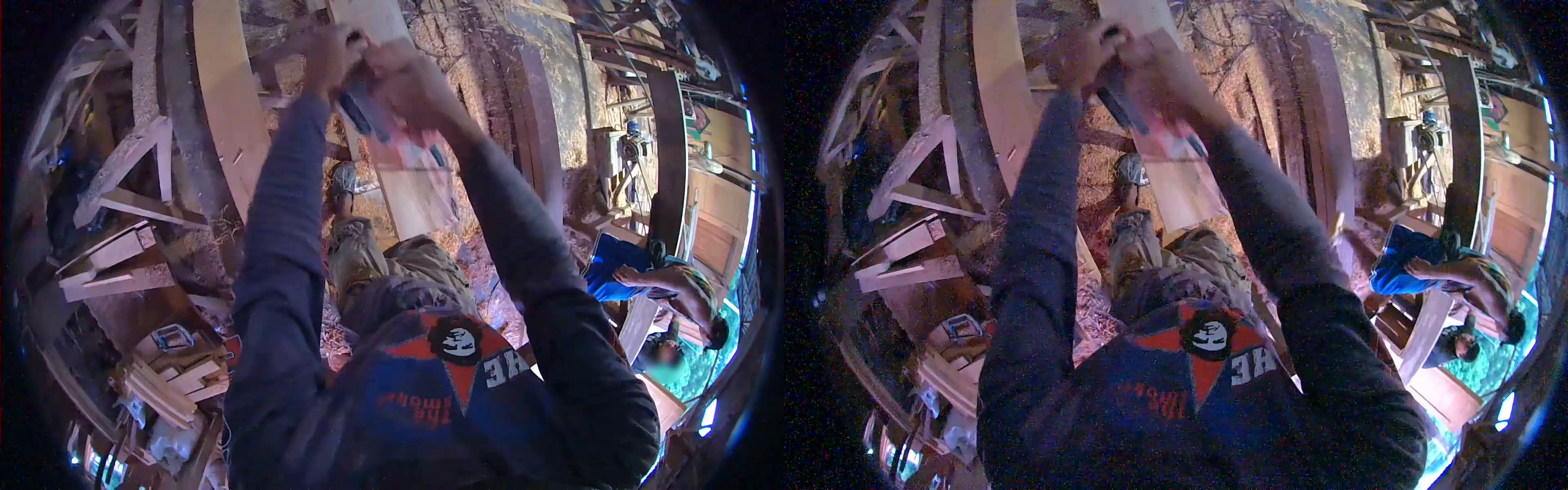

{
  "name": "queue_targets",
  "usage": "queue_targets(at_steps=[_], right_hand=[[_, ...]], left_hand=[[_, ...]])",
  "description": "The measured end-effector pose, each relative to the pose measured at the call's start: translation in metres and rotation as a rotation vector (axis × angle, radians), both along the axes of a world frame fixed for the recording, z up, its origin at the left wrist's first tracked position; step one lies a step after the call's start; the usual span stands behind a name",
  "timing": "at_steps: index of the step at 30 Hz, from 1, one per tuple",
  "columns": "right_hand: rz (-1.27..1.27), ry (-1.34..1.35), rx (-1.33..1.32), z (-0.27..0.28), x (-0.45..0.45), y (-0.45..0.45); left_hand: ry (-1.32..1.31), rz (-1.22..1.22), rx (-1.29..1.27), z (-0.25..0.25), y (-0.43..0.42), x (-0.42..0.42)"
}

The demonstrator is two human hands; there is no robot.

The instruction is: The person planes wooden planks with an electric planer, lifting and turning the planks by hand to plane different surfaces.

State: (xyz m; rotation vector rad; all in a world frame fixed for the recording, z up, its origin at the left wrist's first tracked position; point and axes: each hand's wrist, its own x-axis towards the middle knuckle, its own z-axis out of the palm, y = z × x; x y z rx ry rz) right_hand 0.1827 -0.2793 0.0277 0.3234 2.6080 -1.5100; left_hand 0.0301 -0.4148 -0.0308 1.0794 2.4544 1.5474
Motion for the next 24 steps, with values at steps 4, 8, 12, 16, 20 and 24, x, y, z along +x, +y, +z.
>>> queue_targets(at_steps=[4, 8, 12, 16, 20, 24], right_hand=[[-0.052, 0.097, -0.009, -0.020, 0.121, -0.021], [-0.318, -0.214, -0.472, 0.027, 0.239, -0.062], [-0.112, -0.613, 0.008, 0.080, 0.252, -0.073], [-0.109, -0.266, -0.009, 0.057, 0.167, -0.059], [-0.400, -0.055, -0.520, 0.020, 0.045, -0.039], [0.183, -0.112, 0.431, 0.026, -0.047, -0.014]], left_hand=[[-0.084, 0.101, 0.083, 0.034, -0.028, 0.154], [-0.109, 0.102, -0.093, 0.042, -0.054, 0.293], [-0.114, 0.132, -0.071, 0.048, -0.058, 0.304], [-0.029, 0.230, -0.076, 0.021, -0.052, 0.225], [-0.172, 0.132, 0.019, 0.019, -0.038, 0.086], [-0.168, 0.073, 0.011, 0.025, -0.020, -0.009]])
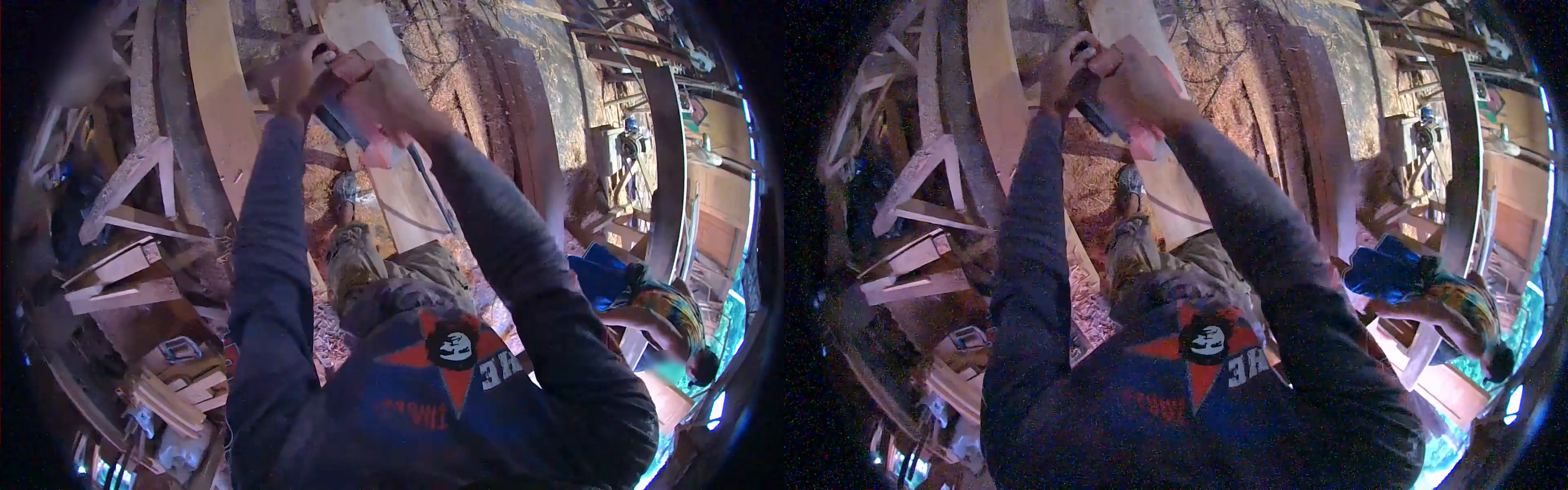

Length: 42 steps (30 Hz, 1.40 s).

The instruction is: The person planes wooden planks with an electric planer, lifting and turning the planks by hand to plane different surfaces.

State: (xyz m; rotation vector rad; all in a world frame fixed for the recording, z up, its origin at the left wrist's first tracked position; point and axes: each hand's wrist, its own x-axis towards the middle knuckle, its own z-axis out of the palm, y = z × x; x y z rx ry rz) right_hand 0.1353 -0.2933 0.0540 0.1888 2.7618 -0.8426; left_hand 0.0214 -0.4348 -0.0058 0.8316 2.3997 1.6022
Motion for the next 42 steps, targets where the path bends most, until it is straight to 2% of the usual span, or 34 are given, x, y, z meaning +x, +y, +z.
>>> queue_targets(at_steps=[2, 3, 5, 6, 7, 9, 10, 12, 14, 16, 18, 20, 22, 24, 25, 26, 27, 28, 29, 30, 32, 33, 34, 35, 36, 37, 38, 40, 42], right_hand=[[0.030, -0.055, 0.072, -0.020, 0.015, 0.003], [-0.125, 0.198, -0.299, -0.036, 0.038, -0.001], [-0.139, 0.532, -0.398, -0.058, 0.094, -0.005], [-0.098, 0.517, -0.223, -0.050, 0.135, -0.009], [-0.056, 0.506, -0.049, -0.041, 0.176, -0.012], [-0.307, 0.303, -0.371, -0.016, 0.253, -0.029], [-0.455, 0.223, -0.516, -0.002, 0.292, -0.038], [-0.344, 0.245, -0.280, 0.045, 0.316, -0.043], [-0.500, -0.065, -0.439, 0.067, 0.326, -0.043], [-0.482, -0.150, -0.444, 0.055, 0.312, -0.034], [-0.432, -0.080, -0.428, 0.042, 0.274, -0.022], [-0.321, 0.095, -0.388, 0.034, 0.216, -0.008], [-0.168, 0.317, -0.294, 0.024, 0.144, 0.010], [0.002, 0.541, -0.163, 0.012, 0.066, 0.029], [0.064, 0.626, -0.132, 0.006, 0.030, 0.039], [0.076, 0.662, -0.171, -0.001, 0.000, 0.047], [0.063, 0.685, -0.284, -0.012, -0.022, 0.056], [0.052, 0.708, -0.396, -0.023, -0.043, 0.066], [0.100, 0.453, -0.162, -0.025, -0.051, 0.070], [0.148, 0.190, 0.068, -0.026, -0.052, 0.073], [0.023, 0.365, -0.397, -0.050, -0.015, 0.072], [0.050, 0.383, -0.349, -0.040, 0.017, 0.064], [0.075, 0.401, -0.302, -0.028, 0.049, 0.055], [0.049, 0.373, -0.308, -0.021, 0.089, 0.047], [-0.039, 0.290, -0.367, -0.014, 0.134, 0.038], [-0.164, 0.185, -0.461, -0.006, 0.180, 0.028], [-0.305, 0.071, -0.546, 0.003, 0.224, 0.016], [-0.470, -0.093, -0.506, 0.019, 0.295, -0.003], [-0.519, -0.180, -0.467, 0.037, 0.323, -0.010]], left_hand=[[0.092, -0.044, -0.012, -0.003, 0.000, 0.012], [0.177, -0.066, -0.015, -0.008, 0.001, 0.019], [0.217, 0.062, -0.088, -0.023, -0.001, 0.089], [0.127, 0.041, -0.039, 0.019, -0.002, 0.137], [-0.016, 0.022, 0.027, 0.023, 0.000, 0.175], [0.028, -0.098, 0.007, 0.036, -0.006, 0.241], [0.081, -0.041, -0.055, 0.033, -0.008, 0.284], [0.133, 0.021, -0.118, 0.030, -0.010, 0.327], [0.065, -0.028, -0.108, 0.030, -0.011, 0.340], [0.000, -0.019, -0.106, 0.025, -0.009, 0.323], [0.029, 0.045, -0.051, 0.004, 0.000, 0.286], [0.097, 0.075, -0.035, -0.012, 0.012, 0.225], [0.023, 0.006, -0.009, -0.005, 0.028, 0.146], [0.059, 0.073, -0.041, -0.001, 0.044, 0.073], [0.158, 0.043, 0.041, -0.013, 0.050, 0.030], [0.177, 0.024, 0.019, -0.045, 0.061, -0.023], [0.196, -0.003, -0.004, -0.074, 0.071, -0.062], [0.212, -0.022, 0.043, -0.073, 0.075, -0.082], [0.227, -0.041, 0.089, -0.064, 0.077, -0.092], [0.222, -0.050, 0.084, -0.054, 0.075, -0.081], [0.297, 0.089, -0.128, -0.027, 0.064, -0.029], [0.248, 0.062, -0.141, -0.032, 0.059, 0.001], [0.125, 0.068, -0.140, 0.002, 0.052, 0.049], [0.137, 0.035, -0.021, 0.003, 0.045, 0.090], [0.126, 0.038, -0.150, 0.004, 0.040, 0.130], [0.118, 0.011, -0.135, 0.020, 0.033, 0.167], [0.021, 0.026, -0.110, 0.016, 0.031, 0.206], [-0.038, 0.011, -0.139, 0.028, 0.020, 0.276], [-0.040, -0.016, -0.158, 0.050, 0.013, 0.307]])
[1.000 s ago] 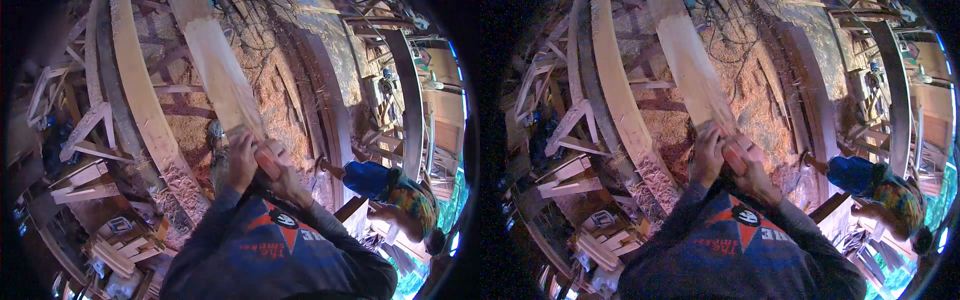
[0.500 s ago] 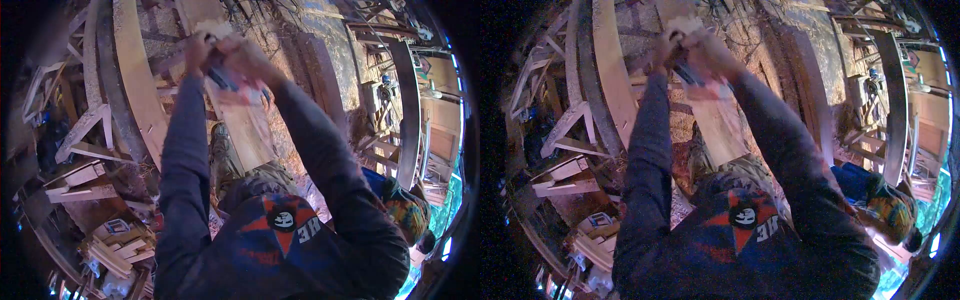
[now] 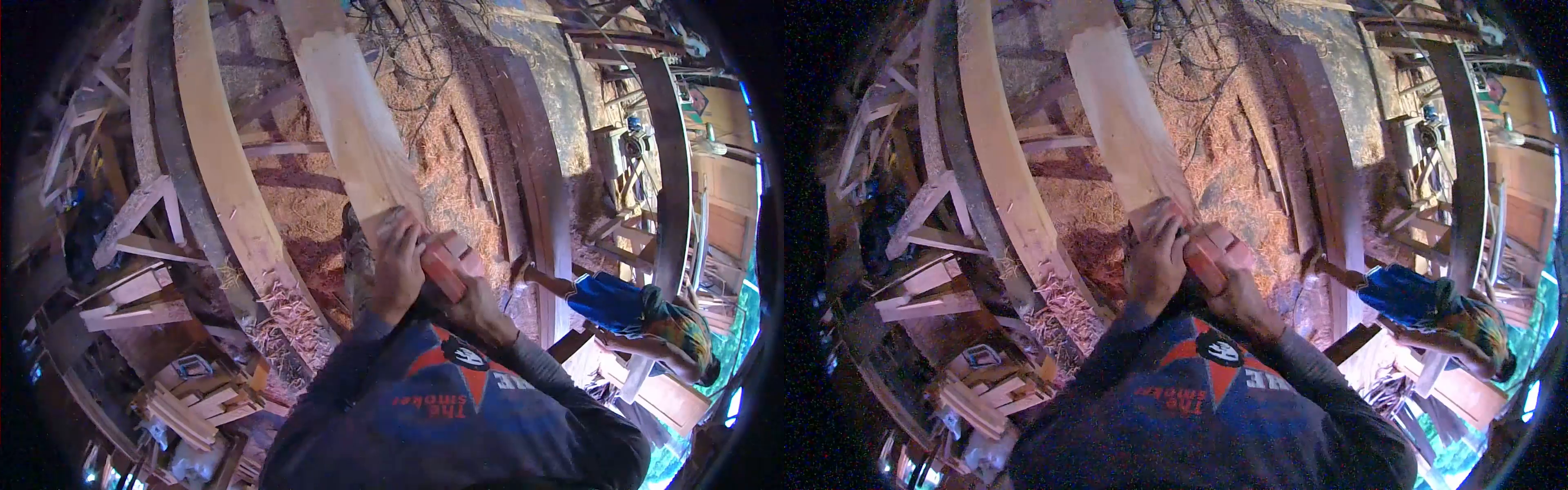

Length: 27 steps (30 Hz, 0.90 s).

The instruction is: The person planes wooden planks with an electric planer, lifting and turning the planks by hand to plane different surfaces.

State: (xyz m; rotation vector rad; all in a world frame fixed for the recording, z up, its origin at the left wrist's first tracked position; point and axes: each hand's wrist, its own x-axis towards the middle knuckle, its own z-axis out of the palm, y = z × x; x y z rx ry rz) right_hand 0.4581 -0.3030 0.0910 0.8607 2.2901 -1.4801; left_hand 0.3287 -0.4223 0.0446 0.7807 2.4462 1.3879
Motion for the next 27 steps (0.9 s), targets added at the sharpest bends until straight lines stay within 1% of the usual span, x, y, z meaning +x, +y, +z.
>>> queue_targets(at_steps=[1, 2, 4, 5, 6, 7, 8, 9, 10, 11, 12, 14, 15, 16, 17, 18, 19, 21, 22, 23, 24, 25, 27], right_hand=[[0.004, -0.019, -0.005, 0.011, -0.005, 0.001], [0.008, -0.038, -0.010, 0.022, -0.009, 0.002], [0.037, -0.084, -0.020, 0.018, -0.030, 0.003], [-0.006, 0.203, -0.039, 0.006, -0.053, 0.003], [0.007, 0.330, -0.054, -0.004, -0.080, 0.015], [0.025, 0.456, -0.070, -0.015, -0.106, 0.027], [0.058, 0.436, -0.061, -0.019, -0.136, 0.040], [0.092, 0.416, -0.051, -0.024, -0.165, 0.053], [0.116, 0.452, -0.043, -0.026, -0.194, 0.063], [0.136, 0.497, -0.038, -0.027, -0.230, 0.074], [0.156, 0.545, -0.036, -0.030, -0.262, 0.083], [0.214, 0.613, 0.006, -0.036, -0.304, 0.097], [0.252, 0.641, 0.037, -0.040, -0.320, 0.103], [0.296, 0.625, 0.200, -0.059, -0.325, 0.107], [0.315, 0.614, 0.281, -0.070, -0.315, 0.109], [0.333, 0.602, 0.363, -0.080, -0.304, 0.110], [0.463, 0.492, 0.543, -0.082, -0.277, 0.109], [0.618, 0.353, 0.743, -0.043, -0.221, 0.082], [0.353, 0.358, 0.188, -0.082, -0.163, 0.079], [0.012, 0.396, -0.326, -0.122, -0.105, 0.077], [-0.054, 0.312, -0.371, -0.089, -0.069, 0.057], [-0.045, 0.187, -0.326, -0.038, -0.042, 0.033], [-0.080, 0.001, -0.361, 0.013, -0.012, 0.011]], left_hand=[[-0.011, -0.031, -0.017, 0.006, -0.001, 0.006], [-0.013, -0.036, -0.022, -0.002, 0.002, 0.008], [-0.001, 0.050, 0.048, -0.024, 0.009, -0.004], [0.060, 0.060, 0.071, -0.033, 0.014, -0.018], [0.127, 0.073, 0.095, -0.040, 0.022, -0.041], [0.119, 0.082, 0.112, -0.045, 0.028, -0.069], [0.111, 0.085, 0.133, -0.050, 0.035, -0.101], [0.172, 0.080, 0.123, -0.055, 0.044, -0.137], [0.227, 0.076, 0.115, -0.058, 0.054, -0.174], [0.152, 0.070, 0.111, -0.054, 0.064, -0.213], [0.189, 0.061, 0.195, -0.063, 0.073, -0.253], [0.334, 0.064, 0.229, -0.072, 0.087, -0.313], [0.331, 0.050, 0.226, -0.068, 0.086, -0.320], [0.307, 0.030, 0.196, -0.062, 0.086, -0.323], [0.284, 0.013, 0.168, -0.058, 0.087, -0.322], [0.227, 0.004, 0.177, -0.053, 0.084, -0.303], [0.173, -0.002, 0.188, -0.049, 0.078, -0.272], [0.226, 0.061, 0.069, -0.043, 0.065, -0.197], [0.167, -0.021, 0.081, -0.029, 0.054, -0.161], [0.177, -0.037, 0.015, -0.025, 0.044, -0.124], [0.161, -0.029, 0.052, -0.030, 0.031, -0.085], [0.146, -0.021, 0.089, -0.035, 0.018, -0.047], [0.144, -0.018, 0.077, -0.017, -0.002, -0.009]])
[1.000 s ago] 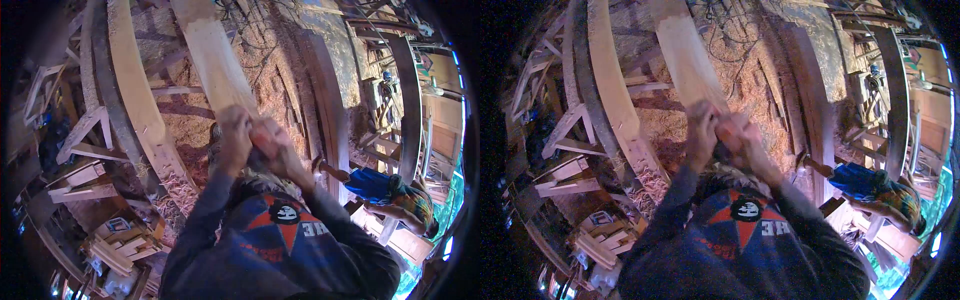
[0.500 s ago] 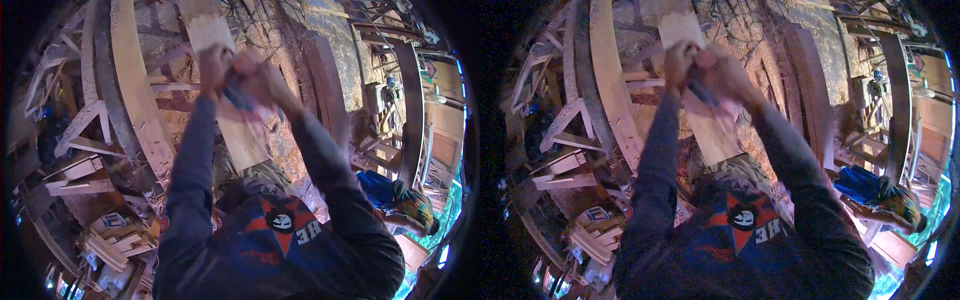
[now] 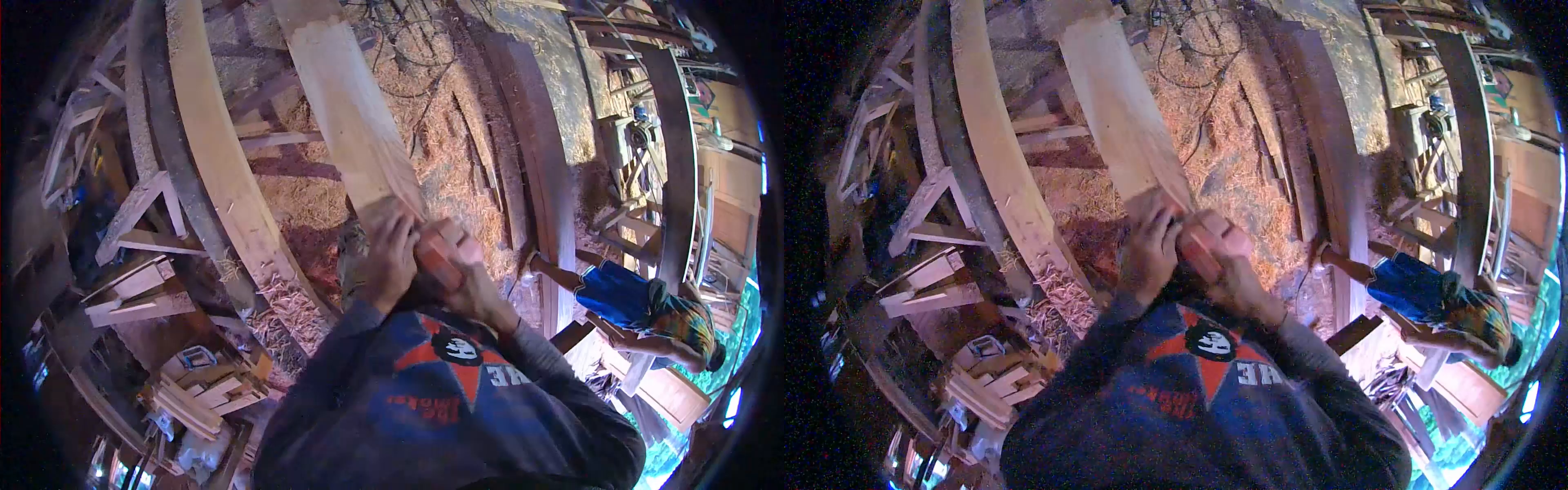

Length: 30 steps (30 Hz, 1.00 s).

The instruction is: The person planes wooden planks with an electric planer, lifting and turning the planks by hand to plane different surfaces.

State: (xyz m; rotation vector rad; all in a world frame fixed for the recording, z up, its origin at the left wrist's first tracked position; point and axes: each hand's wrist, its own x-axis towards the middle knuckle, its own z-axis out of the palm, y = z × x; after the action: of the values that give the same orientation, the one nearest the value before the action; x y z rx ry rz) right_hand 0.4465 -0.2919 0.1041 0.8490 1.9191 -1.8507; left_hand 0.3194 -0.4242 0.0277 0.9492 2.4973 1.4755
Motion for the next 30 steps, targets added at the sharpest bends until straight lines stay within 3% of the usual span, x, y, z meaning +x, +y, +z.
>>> queue_targets(at_steps=[1, 3, 7, 8, 9, 11, 12, 14, 17, 20, 21, 24, 26, 27, 29, 30], right_hand=[[0.003, -0.003, -0.007, 0.004, -0.001, -0.001], [0.259, -0.068, 0.341, 0.006, -0.006, 0.001], [0.203, 0.165, 0.461, 0.006, -0.092, -0.002], [0.287, 0.087, 0.543, -0.005, -0.112, 0.001], [0.245, 0.345, 0.584, -0.018, -0.143, 0.004], [0.225, 0.597, 0.716, -0.020, -0.205, 0.009], [0.251, 0.582, 0.811, -0.016, -0.230, 0.011], [0.800, 0.373, 1.074, -0.067, -0.279, 0.026], [0.680, 0.447, 0.964, -0.094, -0.295, 0.033], [0.570, 0.583, 1.009, -0.101, -0.222, 0.028], [0.532, 0.411, 0.659, -0.072, -0.181, 0.024], [0.311, 0.244, 0.269, -0.069, -0.061, 0.008], [0.308, 0.204, 0.284, -0.001, -0.045, -0.003], [0.312, 0.211, 0.274, 0.000, -0.028, -0.004], [0.419, -0.108, 0.294, -0.007, -0.003, -0.003], [0.460, -0.011, 0.331, -0.007, -0.013, -0.001]], left_hand=[[-0.073, -0.027, -0.025, 0.005, -0.007, 0.009], [-0.146, -0.053, -0.051, 0.001, -0.008, 0.005], [0.033, 0.082, -0.072, -0.033, -0.004, -0.053], [0.092, 0.105, -0.071, -0.033, -0.003, -0.079], [0.063, 0.091, -0.037, -0.024, -0.001, -0.111], [0.014, 0.115, 0.006, -0.019, 0.005, -0.175], [-0.014, 0.150, 0.013, -0.027, 0.007, -0.203], [0.045, 0.139, -0.011, -0.044, 0.005, -0.258], [0.042, 0.076, -0.010, -0.027, 0.005, -0.273], [-0.106, 0.097, -0.104, -0.022, -0.007, -0.201], [-0.061, 0.125, -0.103, -0.022, -0.010, -0.166], [-0.043, 0.096, -0.139, -0.013, -0.025, -0.059], [-0.037, 0.097, -0.152, 0.001, -0.032, -0.003], [-0.032, 0.103, -0.162, 0.003, -0.034, 0.011], [-0.102, 0.127, -0.141, 0.002, -0.036, 0.026], [-0.119, 0.146, -0.136, -0.005, -0.038, 0.022]])
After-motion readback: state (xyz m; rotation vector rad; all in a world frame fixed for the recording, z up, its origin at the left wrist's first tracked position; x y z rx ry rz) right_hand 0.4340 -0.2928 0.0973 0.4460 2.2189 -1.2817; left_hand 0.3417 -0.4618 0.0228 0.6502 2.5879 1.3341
